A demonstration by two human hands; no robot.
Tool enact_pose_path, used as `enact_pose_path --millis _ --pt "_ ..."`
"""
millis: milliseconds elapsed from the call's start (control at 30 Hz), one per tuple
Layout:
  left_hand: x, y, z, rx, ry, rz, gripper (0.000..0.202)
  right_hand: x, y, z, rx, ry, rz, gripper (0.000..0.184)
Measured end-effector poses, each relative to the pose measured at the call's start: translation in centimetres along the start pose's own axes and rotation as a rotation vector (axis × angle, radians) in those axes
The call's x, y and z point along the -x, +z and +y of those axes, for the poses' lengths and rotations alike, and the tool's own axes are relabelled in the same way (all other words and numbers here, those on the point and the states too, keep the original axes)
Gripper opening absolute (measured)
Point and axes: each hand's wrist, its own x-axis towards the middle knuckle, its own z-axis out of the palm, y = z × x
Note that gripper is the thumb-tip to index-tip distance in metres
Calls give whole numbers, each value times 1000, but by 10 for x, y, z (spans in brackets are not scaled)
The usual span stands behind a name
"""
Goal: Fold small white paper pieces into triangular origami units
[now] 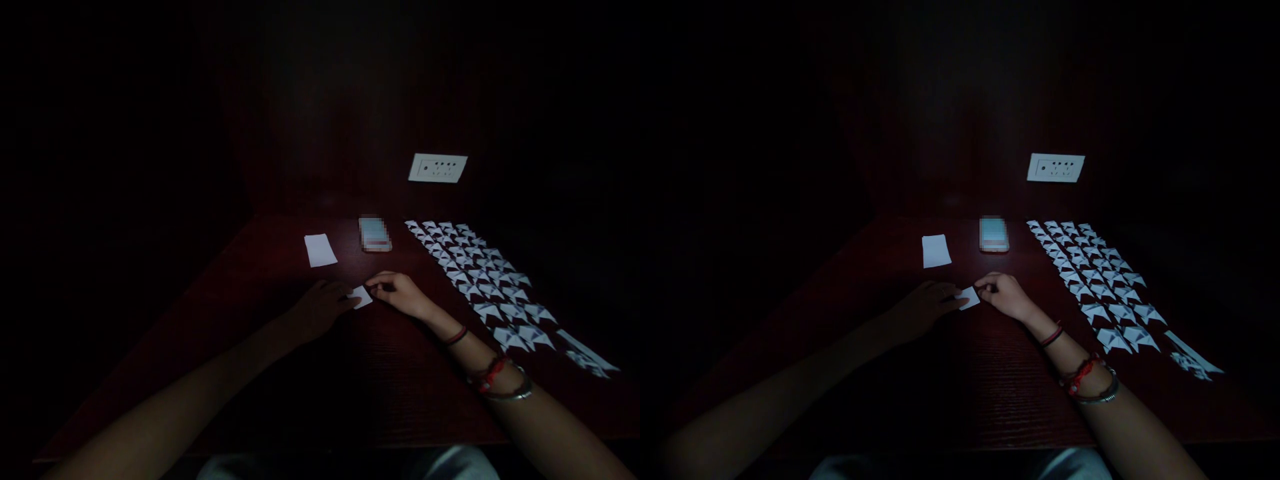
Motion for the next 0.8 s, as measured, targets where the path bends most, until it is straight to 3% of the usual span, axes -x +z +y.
enact_pose_path --millis 200,333,433,600,800 --pt "1 4 -8 29 48 -67 57 -1 2 -1 -431 272 -15 30" --pt "1 5 -11 51 65 -91 61 0 1 -6 -537 314 -13 31" --pt "1 4 -13 69 72 -101 63 -1 2 -1 -412 267 -24 29" --pt "-1 2 -14 67 83 -93 62 -2 2 5 11 171 64 18" --pt "-2 2 -12 57 85 -64 57 -3 2 4 72 119 56 10"
